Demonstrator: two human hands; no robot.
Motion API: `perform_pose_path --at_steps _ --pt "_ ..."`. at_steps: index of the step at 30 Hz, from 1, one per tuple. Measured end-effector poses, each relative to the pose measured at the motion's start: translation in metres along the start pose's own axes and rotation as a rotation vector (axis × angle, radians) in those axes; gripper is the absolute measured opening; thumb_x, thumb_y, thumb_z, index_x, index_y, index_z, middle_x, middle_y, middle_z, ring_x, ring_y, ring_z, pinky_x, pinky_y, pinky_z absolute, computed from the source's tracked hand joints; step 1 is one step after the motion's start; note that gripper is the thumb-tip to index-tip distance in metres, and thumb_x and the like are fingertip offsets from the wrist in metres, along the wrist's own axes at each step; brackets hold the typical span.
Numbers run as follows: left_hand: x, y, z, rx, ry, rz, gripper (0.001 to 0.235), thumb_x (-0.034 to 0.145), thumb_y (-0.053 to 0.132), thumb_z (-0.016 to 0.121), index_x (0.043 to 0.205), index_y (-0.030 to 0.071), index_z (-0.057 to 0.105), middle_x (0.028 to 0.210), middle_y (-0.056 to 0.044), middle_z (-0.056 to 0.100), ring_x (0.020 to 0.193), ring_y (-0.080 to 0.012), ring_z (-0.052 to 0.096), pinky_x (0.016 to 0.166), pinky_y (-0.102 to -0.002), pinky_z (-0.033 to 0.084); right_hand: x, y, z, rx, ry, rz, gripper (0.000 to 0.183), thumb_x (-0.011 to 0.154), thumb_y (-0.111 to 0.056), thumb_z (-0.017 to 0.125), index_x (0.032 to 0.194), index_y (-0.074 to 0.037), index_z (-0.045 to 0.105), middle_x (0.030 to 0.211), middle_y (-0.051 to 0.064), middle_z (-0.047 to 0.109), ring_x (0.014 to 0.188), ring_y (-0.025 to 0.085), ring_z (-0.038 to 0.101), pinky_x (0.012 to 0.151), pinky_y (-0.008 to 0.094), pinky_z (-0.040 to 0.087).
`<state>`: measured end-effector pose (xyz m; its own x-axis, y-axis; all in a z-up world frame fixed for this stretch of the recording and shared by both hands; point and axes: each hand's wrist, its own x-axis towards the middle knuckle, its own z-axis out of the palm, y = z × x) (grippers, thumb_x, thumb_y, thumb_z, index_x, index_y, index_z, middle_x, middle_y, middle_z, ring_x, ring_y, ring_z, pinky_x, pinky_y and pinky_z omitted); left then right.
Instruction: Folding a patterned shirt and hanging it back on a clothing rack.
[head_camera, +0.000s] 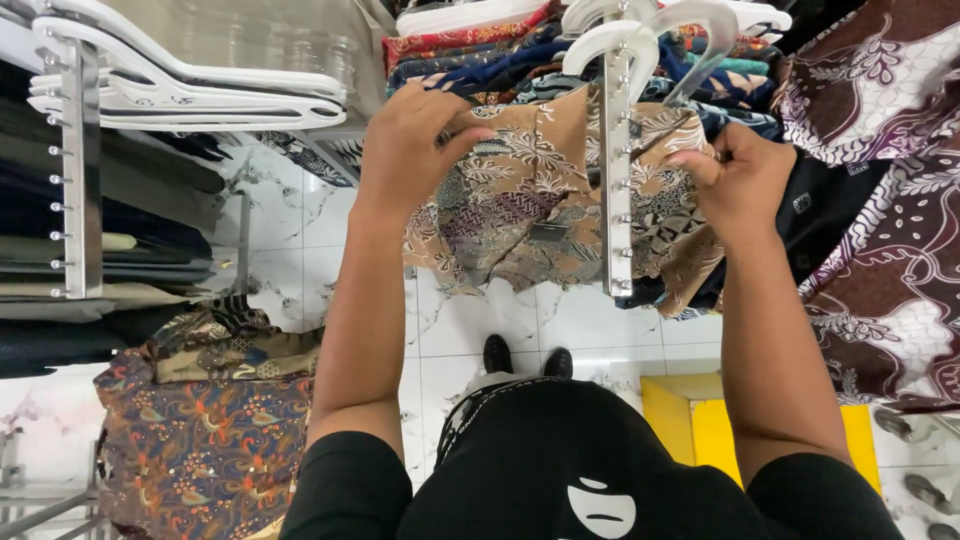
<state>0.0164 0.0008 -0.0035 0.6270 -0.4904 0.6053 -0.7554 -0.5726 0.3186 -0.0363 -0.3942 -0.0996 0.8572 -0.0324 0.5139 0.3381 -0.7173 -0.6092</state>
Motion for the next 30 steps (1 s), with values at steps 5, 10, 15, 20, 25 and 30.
perform_pose_path --at_steps 5,10,15,20,25,30 --pt "0.000 -0.007 0.005 0.017 0.023 0.032 0.031 0.100 0.038 0.074 0.087 0.012 0.065 0.080 0.002 0.066 0.075 -0.0186 0.054 0.061 -0.031 0.042 -0.004 -0.002 0.003 0.032 0.008 0.096 0.068 0.095 -0.062 0.066 0.070 -0.011 0.028 0.067 -0.003 0.019 0.070 0.012 0.017 0.060 0.034 0.011" --pt "-0.008 -0.016 0.012 0.033 0.034 0.039 0.036 0.104 0.042 0.065 0.090 0.009 0.068 0.081 0.000 0.067 0.072 -0.0205 0.052 0.063 -0.032 0.044 0.000 -0.001 0.004 -0.064 0.001 0.060 0.069 0.093 -0.067 0.063 0.070 -0.009 0.032 0.066 -0.003 0.021 0.067 0.011 0.018 0.055 0.035 0.012" --pt "-0.020 -0.035 0.030 0.022 0.120 0.020 0.031 0.098 0.037 0.076 0.098 0.007 0.072 0.083 -0.003 0.069 0.072 -0.0206 0.061 0.063 -0.030 0.050 0.005 0.016 0.006 0.009 -0.005 0.041 0.063 0.093 -0.043 0.091 0.072 -0.003 0.046 0.056 0.004 0.031 0.056 0.016 0.027 0.053 0.032 0.023" --pt "-0.025 -0.040 0.032 -0.027 0.168 0.045 0.029 0.096 0.030 0.084 0.101 0.004 0.072 0.078 -0.007 0.064 0.067 -0.0214 0.058 0.062 -0.029 0.053 0.008 0.025 0.011 -0.011 -0.010 0.046 0.060 0.092 -0.040 0.103 0.079 0.002 0.062 0.051 0.012 0.046 0.047 0.029 0.044 0.052 0.032 0.036" --pt "-0.047 -0.031 0.044 -0.029 0.288 -0.021 0.028 0.095 0.027 0.082 0.114 0.007 0.076 0.072 -0.005 0.060 0.062 -0.0191 0.054 0.064 -0.028 0.050 0.017 -0.006 0.010 -0.199 -0.053 -0.041 0.062 0.091 -0.045 0.100 0.084 0.006 0.065 0.054 0.015 0.050 0.049 0.032 0.052 0.051 0.033 0.038" --pt "-0.075 -0.030 0.068 0.039 0.386 -0.003 0.038 0.099 0.024 0.077 0.131 0.006 0.071 0.073 -0.008 0.057 0.063 -0.0230 0.055 0.069 -0.030 0.053 0.012 -0.008 0.008 -0.342 -0.091 -0.076 0.061 0.089 -0.047 0.098 0.083 0.004 0.065 0.057 0.013 0.052 0.051 0.031 0.055 0.052 0.033 0.041"
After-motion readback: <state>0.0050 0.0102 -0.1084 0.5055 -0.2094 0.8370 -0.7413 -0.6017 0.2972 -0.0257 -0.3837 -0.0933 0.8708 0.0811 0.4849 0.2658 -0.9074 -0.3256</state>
